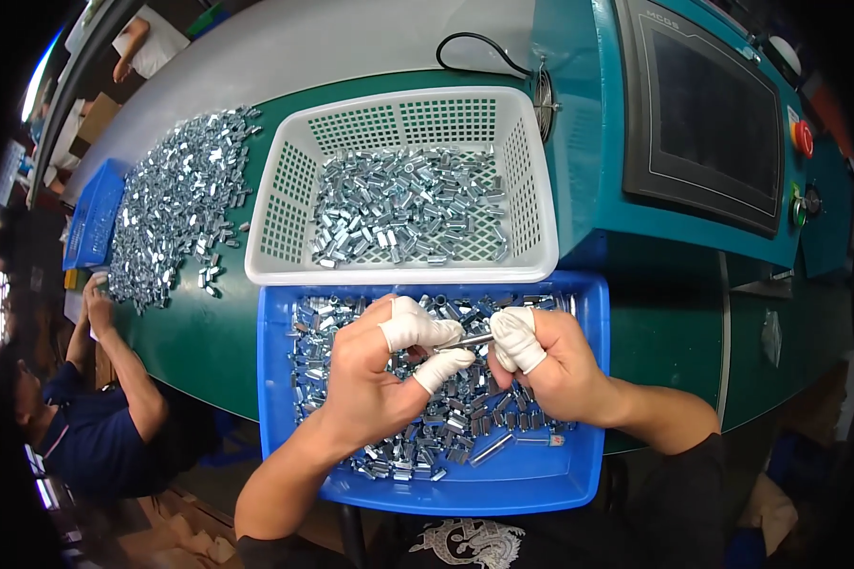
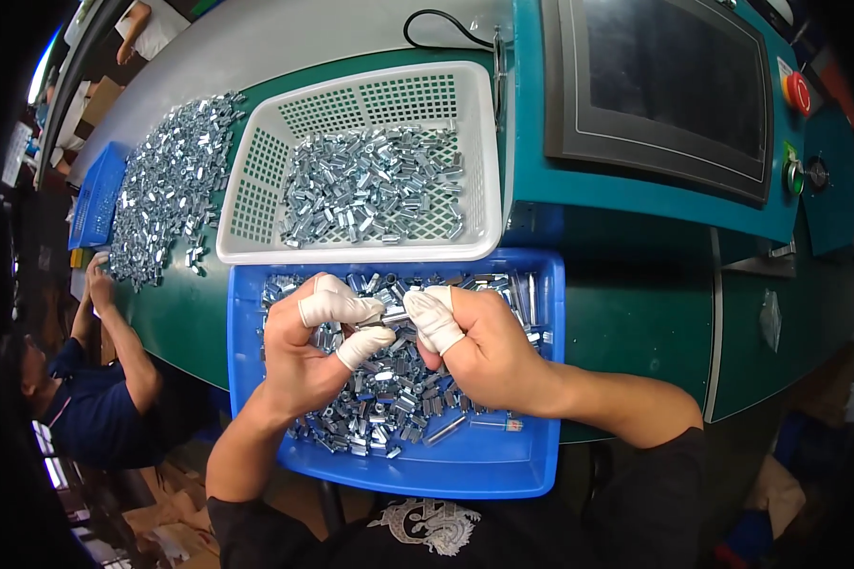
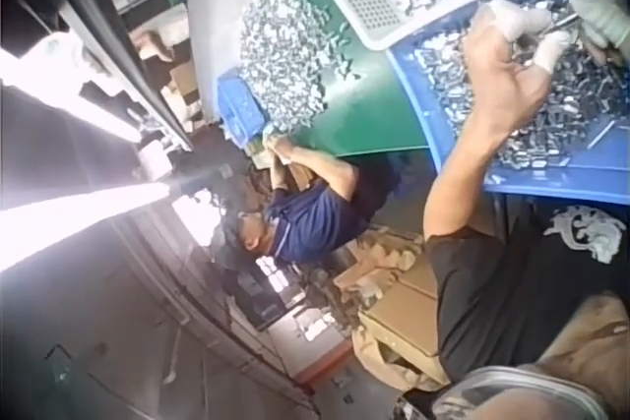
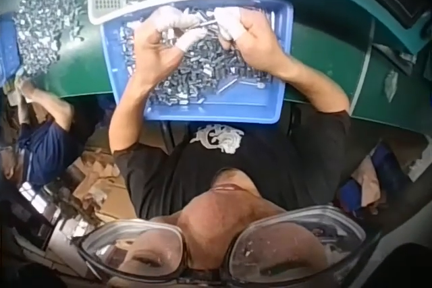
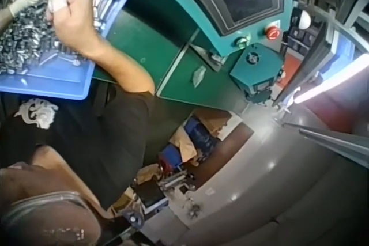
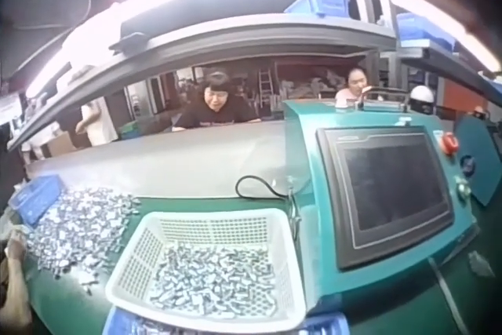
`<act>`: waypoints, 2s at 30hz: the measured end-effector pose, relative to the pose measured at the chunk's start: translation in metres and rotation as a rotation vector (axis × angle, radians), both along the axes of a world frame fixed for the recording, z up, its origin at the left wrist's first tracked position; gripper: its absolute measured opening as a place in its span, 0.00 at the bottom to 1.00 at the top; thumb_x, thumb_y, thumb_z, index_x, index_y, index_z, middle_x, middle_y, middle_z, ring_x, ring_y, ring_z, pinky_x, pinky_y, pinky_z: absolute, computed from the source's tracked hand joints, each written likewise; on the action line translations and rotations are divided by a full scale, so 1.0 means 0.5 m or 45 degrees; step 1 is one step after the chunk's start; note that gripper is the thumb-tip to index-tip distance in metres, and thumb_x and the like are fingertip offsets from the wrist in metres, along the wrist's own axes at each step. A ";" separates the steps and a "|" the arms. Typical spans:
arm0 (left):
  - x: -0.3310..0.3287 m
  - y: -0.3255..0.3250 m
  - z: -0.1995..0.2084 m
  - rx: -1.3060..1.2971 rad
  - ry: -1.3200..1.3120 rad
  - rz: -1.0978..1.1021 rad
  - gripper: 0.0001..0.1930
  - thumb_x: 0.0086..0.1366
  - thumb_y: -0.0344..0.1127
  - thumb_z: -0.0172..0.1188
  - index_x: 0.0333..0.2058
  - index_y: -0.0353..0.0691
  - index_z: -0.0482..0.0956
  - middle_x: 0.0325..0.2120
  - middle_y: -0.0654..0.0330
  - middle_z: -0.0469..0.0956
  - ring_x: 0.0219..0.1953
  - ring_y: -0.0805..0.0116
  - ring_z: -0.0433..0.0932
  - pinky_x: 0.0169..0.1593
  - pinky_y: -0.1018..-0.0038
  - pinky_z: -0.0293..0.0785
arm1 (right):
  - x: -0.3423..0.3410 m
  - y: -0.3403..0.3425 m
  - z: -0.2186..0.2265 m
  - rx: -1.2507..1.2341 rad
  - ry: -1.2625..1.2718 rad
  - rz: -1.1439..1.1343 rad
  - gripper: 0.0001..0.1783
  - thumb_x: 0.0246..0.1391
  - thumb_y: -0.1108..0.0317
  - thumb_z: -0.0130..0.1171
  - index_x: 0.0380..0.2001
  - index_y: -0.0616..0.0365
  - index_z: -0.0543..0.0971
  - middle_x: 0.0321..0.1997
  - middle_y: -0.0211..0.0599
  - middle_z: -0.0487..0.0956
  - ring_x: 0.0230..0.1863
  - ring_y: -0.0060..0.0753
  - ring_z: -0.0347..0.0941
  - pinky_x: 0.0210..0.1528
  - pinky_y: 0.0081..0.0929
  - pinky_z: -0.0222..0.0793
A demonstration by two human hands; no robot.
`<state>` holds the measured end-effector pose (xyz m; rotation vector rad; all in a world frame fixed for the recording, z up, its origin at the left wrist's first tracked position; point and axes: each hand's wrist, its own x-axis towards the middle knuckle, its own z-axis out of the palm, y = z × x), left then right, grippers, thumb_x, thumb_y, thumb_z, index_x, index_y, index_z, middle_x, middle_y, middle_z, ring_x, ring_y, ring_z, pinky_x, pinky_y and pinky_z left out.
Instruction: The recorder is assembling small metal components by fitting white plastic caps onto metallic pins at a factory workstation.
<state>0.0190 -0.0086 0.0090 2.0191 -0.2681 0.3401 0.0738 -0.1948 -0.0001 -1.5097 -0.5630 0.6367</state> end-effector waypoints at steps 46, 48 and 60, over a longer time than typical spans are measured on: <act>-0.010 -0.022 -0.055 0.903 0.178 -0.027 0.14 0.48 0.40 0.66 0.29 0.36 0.78 0.27 0.53 0.74 0.30 0.55 0.73 0.35 0.63 0.70 | 0.014 0.000 -0.003 0.206 0.654 -0.079 0.23 0.63 0.55 0.39 0.17 0.56 0.67 0.12 0.28 0.64 0.12 0.15 0.52 0.16 0.16 0.46; -0.014 -0.017 -0.062 0.864 0.186 -0.012 0.14 0.46 0.38 0.67 0.29 0.36 0.79 0.27 0.53 0.74 0.30 0.54 0.74 0.34 0.63 0.71 | 0.015 0.015 -0.007 0.144 0.600 -0.043 0.25 0.63 0.53 0.39 0.16 0.55 0.66 0.12 0.28 0.64 0.13 0.16 0.52 0.16 0.16 0.47; -0.024 -0.009 -0.048 0.252 0.403 0.061 0.13 0.52 0.40 0.64 0.29 0.38 0.73 0.24 0.54 0.74 0.31 0.53 0.75 0.35 0.60 0.69 | -0.003 0.009 -0.030 0.172 0.436 -0.253 0.28 0.62 0.50 0.38 0.11 0.53 0.62 0.06 0.25 0.57 0.06 0.16 0.47 0.08 0.17 0.40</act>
